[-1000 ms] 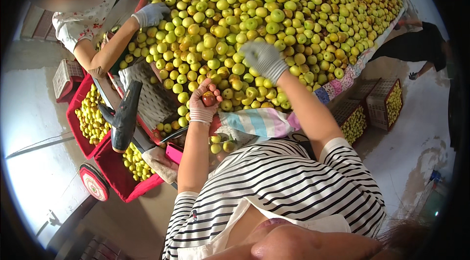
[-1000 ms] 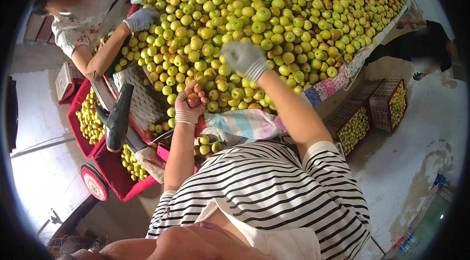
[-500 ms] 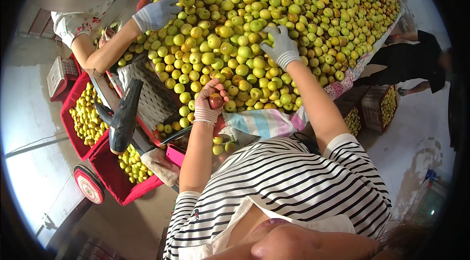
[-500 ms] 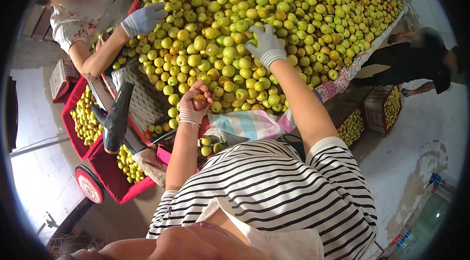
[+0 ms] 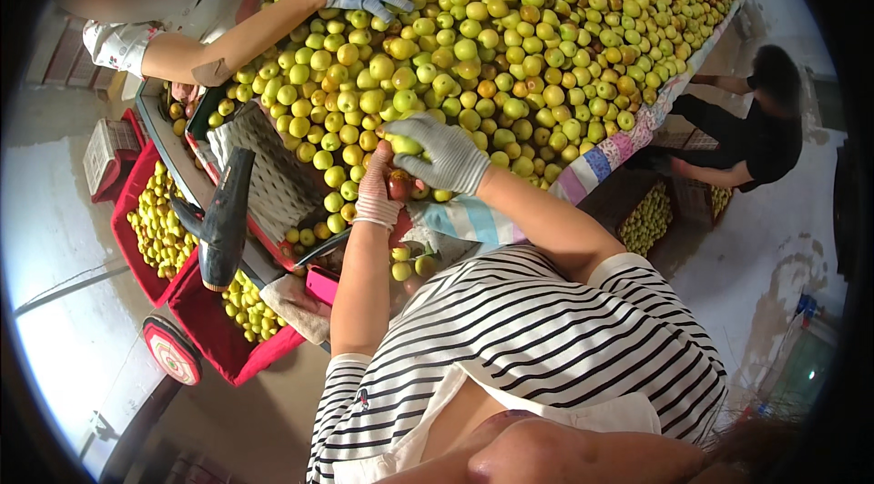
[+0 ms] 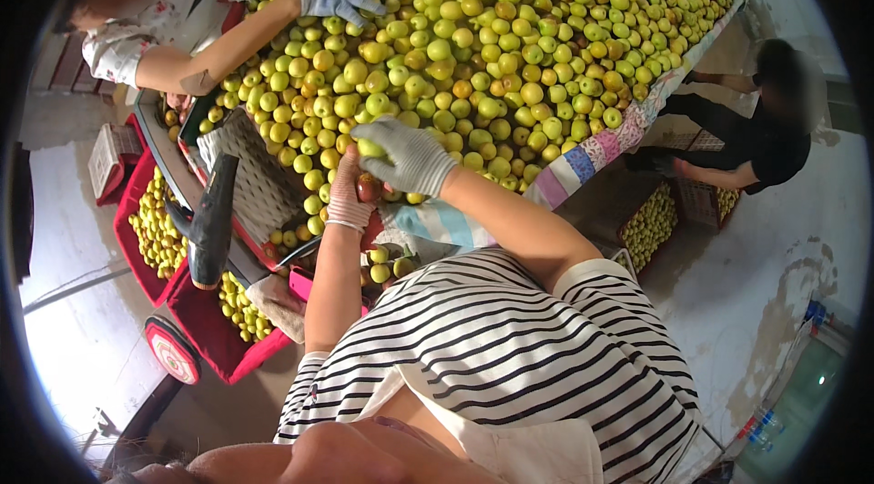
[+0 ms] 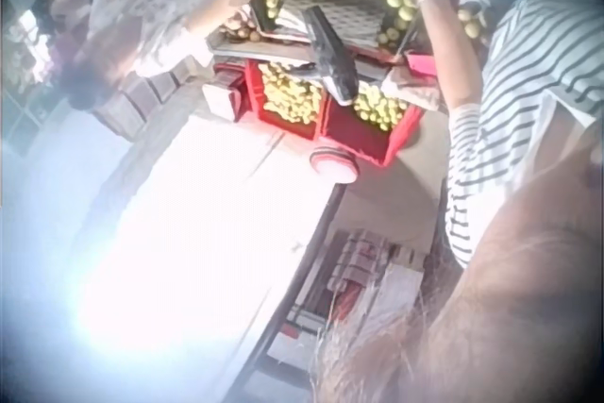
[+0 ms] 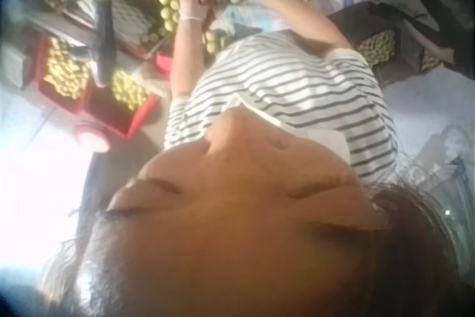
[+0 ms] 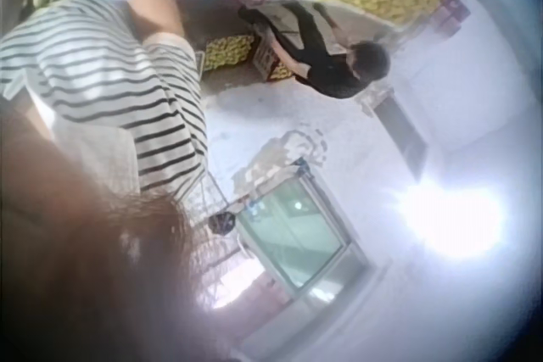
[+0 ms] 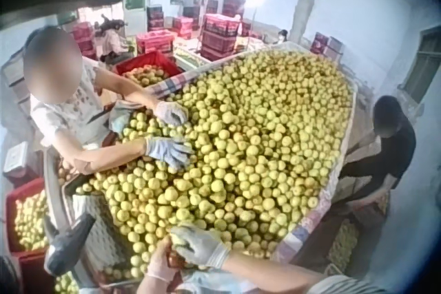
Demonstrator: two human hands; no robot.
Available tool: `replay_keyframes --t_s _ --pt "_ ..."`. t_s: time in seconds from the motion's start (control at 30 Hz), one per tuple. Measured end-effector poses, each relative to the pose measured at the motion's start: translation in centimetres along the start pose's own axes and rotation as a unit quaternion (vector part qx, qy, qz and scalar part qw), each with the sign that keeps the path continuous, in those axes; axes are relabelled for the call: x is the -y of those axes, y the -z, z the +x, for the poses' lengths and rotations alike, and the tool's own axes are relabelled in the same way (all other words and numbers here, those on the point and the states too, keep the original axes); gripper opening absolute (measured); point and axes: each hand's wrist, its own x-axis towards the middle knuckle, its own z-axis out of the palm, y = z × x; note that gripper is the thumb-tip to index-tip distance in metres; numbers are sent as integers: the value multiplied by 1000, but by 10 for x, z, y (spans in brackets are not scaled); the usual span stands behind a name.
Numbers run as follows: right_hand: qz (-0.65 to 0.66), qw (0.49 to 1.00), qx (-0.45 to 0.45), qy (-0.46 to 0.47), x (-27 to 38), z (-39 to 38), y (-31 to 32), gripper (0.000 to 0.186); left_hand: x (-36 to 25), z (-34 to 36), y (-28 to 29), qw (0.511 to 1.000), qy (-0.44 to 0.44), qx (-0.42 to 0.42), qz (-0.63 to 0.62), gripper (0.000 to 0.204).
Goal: The person sorts green apples by hand from a large pile on a table into red crates. They wear gloves and repeatedly pick, inspect, and place apples into the containers while another worker assists nearby.
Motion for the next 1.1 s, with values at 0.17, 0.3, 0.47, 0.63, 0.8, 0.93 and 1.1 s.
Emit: replay_keyframes --t_s 0.17,0.3,0.47,0.63,0.8,0.93,1.1 --pt "-105 991 6 83 4 5 -25 41 0 -8 -16 987 -19 -136 -81 62" --pt "-130 985 7 112 2 9 -29 40 -6 -15 -29 985 -5 -142 -99 69" --pt "-138 981 -4 134 -13 37 -2 43 -18 -24 -31 992 -9 -76 -98 65" --pt "-212 964 -109 -119 -101 109 112 49 -18 -21 -31 979 -13 -14 -201 61" --pt "-298 932 -191 -75 -130 114 155 45 -15 -17 -28 978 -14 12 -207 63" --pt "-262 956 36 130 -107 63 68 27 -12 -15 -23 977 -26 -1 -212 63" --pt "-432 896 104 21 -80 36 50 32 -13 -19 -29 986 -48 -24 -161 63"
